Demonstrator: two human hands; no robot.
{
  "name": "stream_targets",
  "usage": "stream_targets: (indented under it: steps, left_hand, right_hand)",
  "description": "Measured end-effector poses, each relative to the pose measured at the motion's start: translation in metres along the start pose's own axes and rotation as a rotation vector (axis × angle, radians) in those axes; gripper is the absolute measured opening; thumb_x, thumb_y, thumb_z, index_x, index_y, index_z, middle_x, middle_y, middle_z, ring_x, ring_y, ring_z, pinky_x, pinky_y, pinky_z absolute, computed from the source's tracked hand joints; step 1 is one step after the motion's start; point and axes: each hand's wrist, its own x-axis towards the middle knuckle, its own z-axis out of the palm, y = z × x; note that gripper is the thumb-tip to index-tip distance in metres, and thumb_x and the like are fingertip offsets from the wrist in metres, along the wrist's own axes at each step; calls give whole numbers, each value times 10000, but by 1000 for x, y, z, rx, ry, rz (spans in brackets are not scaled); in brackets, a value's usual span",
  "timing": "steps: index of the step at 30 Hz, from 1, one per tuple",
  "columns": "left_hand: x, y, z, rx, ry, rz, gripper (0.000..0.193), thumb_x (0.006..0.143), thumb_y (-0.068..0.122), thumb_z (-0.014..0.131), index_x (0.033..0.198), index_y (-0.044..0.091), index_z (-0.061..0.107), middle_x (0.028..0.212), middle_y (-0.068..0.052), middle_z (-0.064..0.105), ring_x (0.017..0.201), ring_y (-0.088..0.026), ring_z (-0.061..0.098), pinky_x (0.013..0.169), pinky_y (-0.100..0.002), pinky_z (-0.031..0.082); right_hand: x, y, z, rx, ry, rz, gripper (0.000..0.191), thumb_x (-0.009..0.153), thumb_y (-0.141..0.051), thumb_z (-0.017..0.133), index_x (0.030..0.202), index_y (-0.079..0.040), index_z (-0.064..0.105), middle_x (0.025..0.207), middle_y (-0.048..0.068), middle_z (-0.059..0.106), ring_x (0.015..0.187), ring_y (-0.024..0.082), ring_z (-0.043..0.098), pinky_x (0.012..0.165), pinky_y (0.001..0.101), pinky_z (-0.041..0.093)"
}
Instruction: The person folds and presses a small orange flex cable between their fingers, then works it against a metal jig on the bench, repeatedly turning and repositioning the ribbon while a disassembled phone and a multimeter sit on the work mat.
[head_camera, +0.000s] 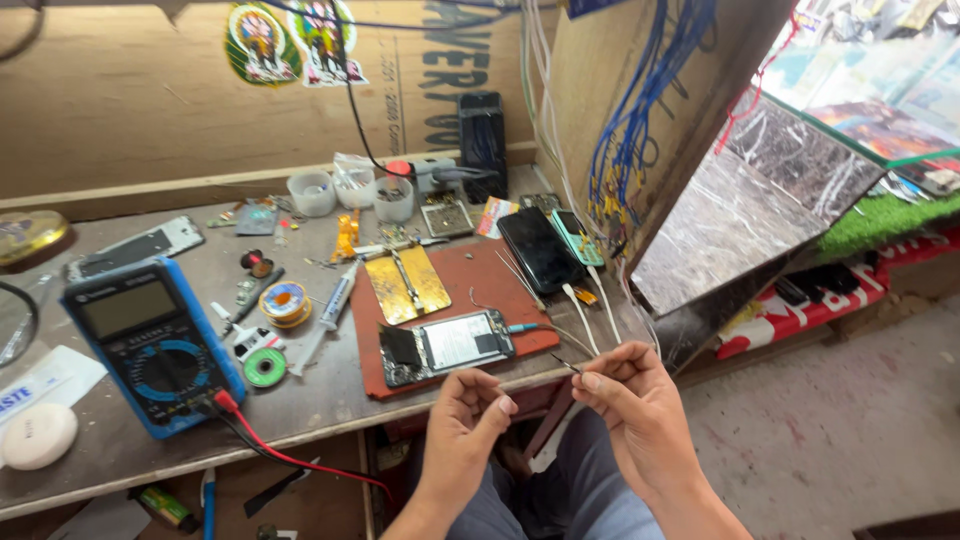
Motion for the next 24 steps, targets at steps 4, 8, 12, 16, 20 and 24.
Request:
stream_targets:
  steps: [4, 8, 12, 16, 20, 24]
  left_hand:
    - [2, -3, -2, -31, -9, -9, 209, 936, -1, 675, 1113, 23, 568, 935, -43, 659, 840, -94, 625, 744, -246, 511]
    - [8, -8, -3, -51, -2, -55, 201, 925, -4, 686, 1093, 24, 579, 926, -37, 658, 852, -94, 641, 763, -242, 522]
    - [13, -15, -3, -44, -22, -57, 195, 928, -9, 703, 1075, 26, 580, 909, -18, 651, 828, -78, 628, 751, -233, 516]
    - [16, -21, 0, -27, -29, -88, 206, 913, 18, 723, 1055, 38, 574, 887, 4, 651, 822, -64, 648, 761, -220, 530]
    - [16, -21, 3, 132, -50, -104, 227, 901, 85, 783, 1043, 56, 608, 834, 41, 629, 749, -19, 574, 691, -182, 459]
    - [20, -14, 9, 121, -88, -150, 224, 890, 100, 800, 1027, 60, 627, 821, 50, 651, 704, 3, 558, 659, -170, 437]
  right_hand:
    - [5, -2, 3, -42, -26, 6, 337, 857, 48, 691, 1113, -61, 502, 974, 118, 681, 905, 208, 695, 814, 347, 570]
    - [20, -4, 8, -102, -39, 68, 320, 853, 23, 698, 1112, -36, 519, 968, 106, 671, 904, 204, 690, 821, 356, 577]
    - [46, -3, 23, -166, -115, 90, 273, 869, -18, 716, 1082, -23, 547, 956, 100, 666, 880, 196, 676, 808, 341, 556]
    - [84, 3, 54, -236, -249, 121, 237, 864, -66, 747, 1040, -12, 598, 926, 103, 667, 862, 185, 670, 813, 345, 563]
    - [131, 16, 98, -237, -394, 299, 279, 829, -81, 767, 1029, -70, 573, 980, 47, 662, 923, 142, 674, 848, 327, 556]
    - [185, 44, 159, -191, -534, 443, 289, 833, -50, 743, 1047, -84, 551, 982, 78, 670, 950, 183, 702, 902, 361, 580]
